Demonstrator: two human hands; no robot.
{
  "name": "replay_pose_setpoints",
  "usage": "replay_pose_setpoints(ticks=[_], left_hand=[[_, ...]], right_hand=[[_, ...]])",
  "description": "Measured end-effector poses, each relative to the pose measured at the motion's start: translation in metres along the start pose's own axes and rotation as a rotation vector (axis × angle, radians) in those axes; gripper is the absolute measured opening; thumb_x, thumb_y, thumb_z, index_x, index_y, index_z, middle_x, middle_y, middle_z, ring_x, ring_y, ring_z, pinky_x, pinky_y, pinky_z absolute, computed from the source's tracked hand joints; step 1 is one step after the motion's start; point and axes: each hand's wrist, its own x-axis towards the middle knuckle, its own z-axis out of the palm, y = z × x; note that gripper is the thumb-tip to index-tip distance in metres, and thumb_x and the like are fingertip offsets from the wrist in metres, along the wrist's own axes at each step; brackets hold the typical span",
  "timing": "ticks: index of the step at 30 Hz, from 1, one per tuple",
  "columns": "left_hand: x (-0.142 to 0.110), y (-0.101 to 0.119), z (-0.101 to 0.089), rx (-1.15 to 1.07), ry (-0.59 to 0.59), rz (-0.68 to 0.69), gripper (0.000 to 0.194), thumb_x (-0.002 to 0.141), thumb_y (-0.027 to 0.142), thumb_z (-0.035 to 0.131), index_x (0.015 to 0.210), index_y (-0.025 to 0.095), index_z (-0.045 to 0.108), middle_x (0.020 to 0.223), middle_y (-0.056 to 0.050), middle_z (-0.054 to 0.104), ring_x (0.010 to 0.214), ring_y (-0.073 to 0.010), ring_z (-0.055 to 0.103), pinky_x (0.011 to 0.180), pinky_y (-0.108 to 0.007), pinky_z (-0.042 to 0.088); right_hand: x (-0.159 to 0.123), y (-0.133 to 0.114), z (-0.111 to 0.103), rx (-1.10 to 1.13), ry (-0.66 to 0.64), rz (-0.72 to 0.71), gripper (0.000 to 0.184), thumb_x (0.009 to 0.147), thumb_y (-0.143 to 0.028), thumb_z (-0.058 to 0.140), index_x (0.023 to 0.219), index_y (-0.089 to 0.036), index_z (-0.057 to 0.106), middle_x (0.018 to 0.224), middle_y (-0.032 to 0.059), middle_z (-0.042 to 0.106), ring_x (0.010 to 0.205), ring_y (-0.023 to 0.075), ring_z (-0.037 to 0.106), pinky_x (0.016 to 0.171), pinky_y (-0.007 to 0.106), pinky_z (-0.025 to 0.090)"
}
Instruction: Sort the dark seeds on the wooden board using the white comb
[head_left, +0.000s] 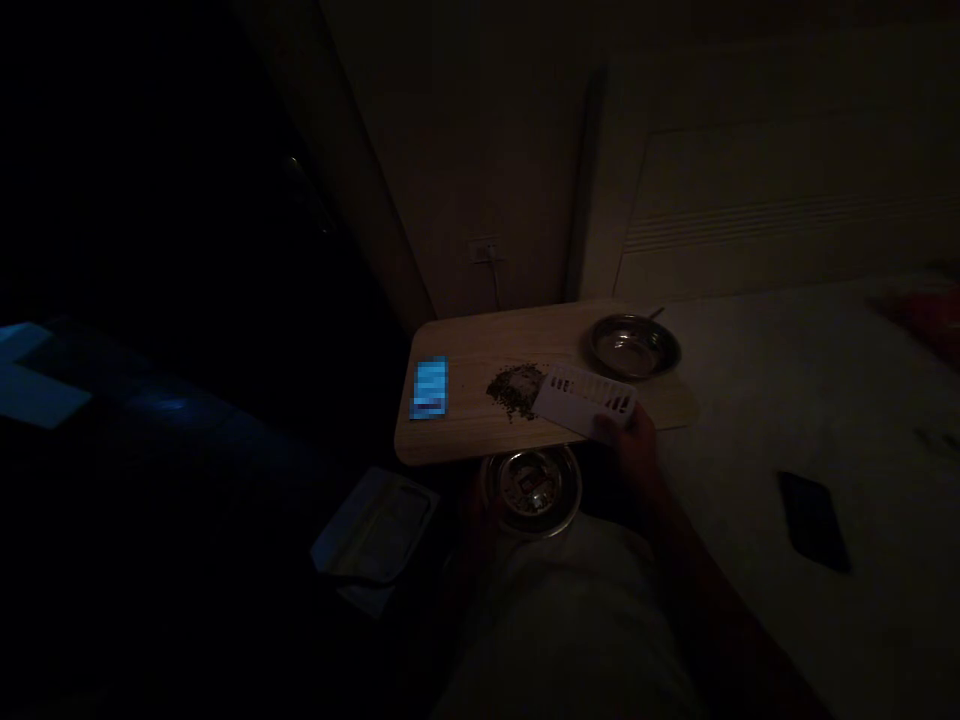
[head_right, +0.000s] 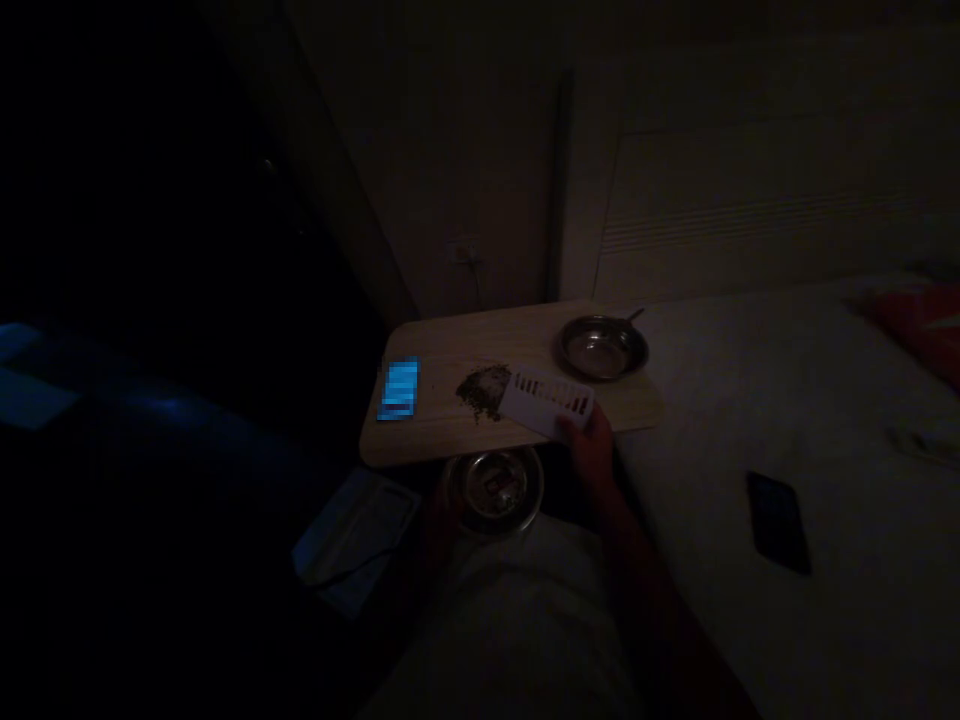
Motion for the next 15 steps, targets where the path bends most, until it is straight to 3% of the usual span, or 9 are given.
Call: replay_pose_setpoints(ticks=[15], left_hand=[[-0.002, 0.013, -0.002, -0.028, -0.006, 0.035, 0.063, 0.095, 0.05, 0.055, 0.153, 0.028, 0.045, 0.163, -0.009, 0.046, 0.151, -0.0284, 0.04, 0.124, -0.048, 0.032]], right_hand=[[-0.005, -0.008, -0.001, 0.0, -0.009, 0.016, 0.041, 0.064, -0.04, 0.079, 0.1, -0.023, 0.067, 0.099, 0.0069, 0.078, 0.09, 0.028, 0.071, 0.082, 0.042, 0.058]])
